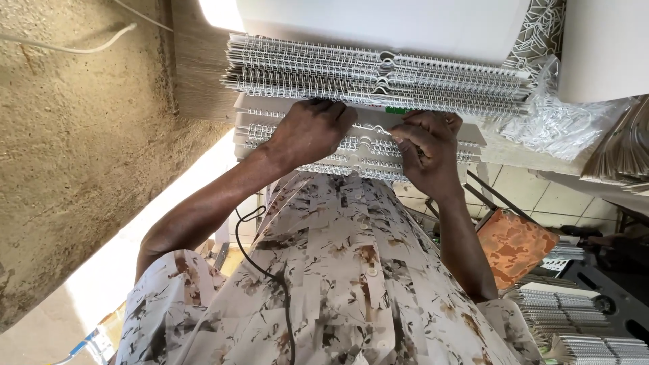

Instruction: The person repeatedly picks up spiral wire bindings and inserts them into the pre-punched holes of stacked notebooks. They then close the wire loops to secure the bindings and place the finished notebooks into a growing stack.

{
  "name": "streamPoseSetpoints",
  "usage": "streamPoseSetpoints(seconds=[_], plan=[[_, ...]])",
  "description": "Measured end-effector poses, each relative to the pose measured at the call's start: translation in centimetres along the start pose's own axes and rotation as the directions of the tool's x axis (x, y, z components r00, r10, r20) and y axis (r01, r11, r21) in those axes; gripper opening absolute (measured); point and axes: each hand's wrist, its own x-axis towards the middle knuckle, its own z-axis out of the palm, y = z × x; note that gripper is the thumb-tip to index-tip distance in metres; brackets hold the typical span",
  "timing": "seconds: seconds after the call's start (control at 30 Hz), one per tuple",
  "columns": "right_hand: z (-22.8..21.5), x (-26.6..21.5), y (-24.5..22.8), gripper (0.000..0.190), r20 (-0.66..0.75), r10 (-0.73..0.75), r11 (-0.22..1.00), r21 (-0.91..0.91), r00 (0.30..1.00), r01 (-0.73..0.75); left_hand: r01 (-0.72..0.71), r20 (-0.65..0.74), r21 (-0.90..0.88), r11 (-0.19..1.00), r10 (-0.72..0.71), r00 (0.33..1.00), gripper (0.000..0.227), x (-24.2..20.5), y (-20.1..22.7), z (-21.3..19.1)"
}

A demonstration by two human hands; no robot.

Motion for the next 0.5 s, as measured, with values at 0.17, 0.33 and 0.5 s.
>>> streamPoseSetpoints(seconds=[0.17, 0.33, 0.5], plan=[[1.5, -0.8, 0.5, 0.014, -0.055, 0.054, 0.998, 0.021, 0.997, -0.053, -0.078, 0.003, 0.073, 0.994, 0.078, 0.997, 0.018, -0.1, -0.7, 0.0], [3.4, -1.6, 1.9, 0.014, -0.124, 0.036, 0.999, 0.020, 0.992, -0.033, -0.121, -0.006, 0.103, 0.987, 0.122, 0.992, 0.016, 0.3, -1.2, 0.1], [5.1, 0.0, 0.4, 0.017, -0.205, 0.070, 0.998, 0.015, 0.976, -0.069, -0.083, -0.041, 0.047, 0.995, 0.085, 0.995, 0.016, 0.6, -1.1, 0.0]])
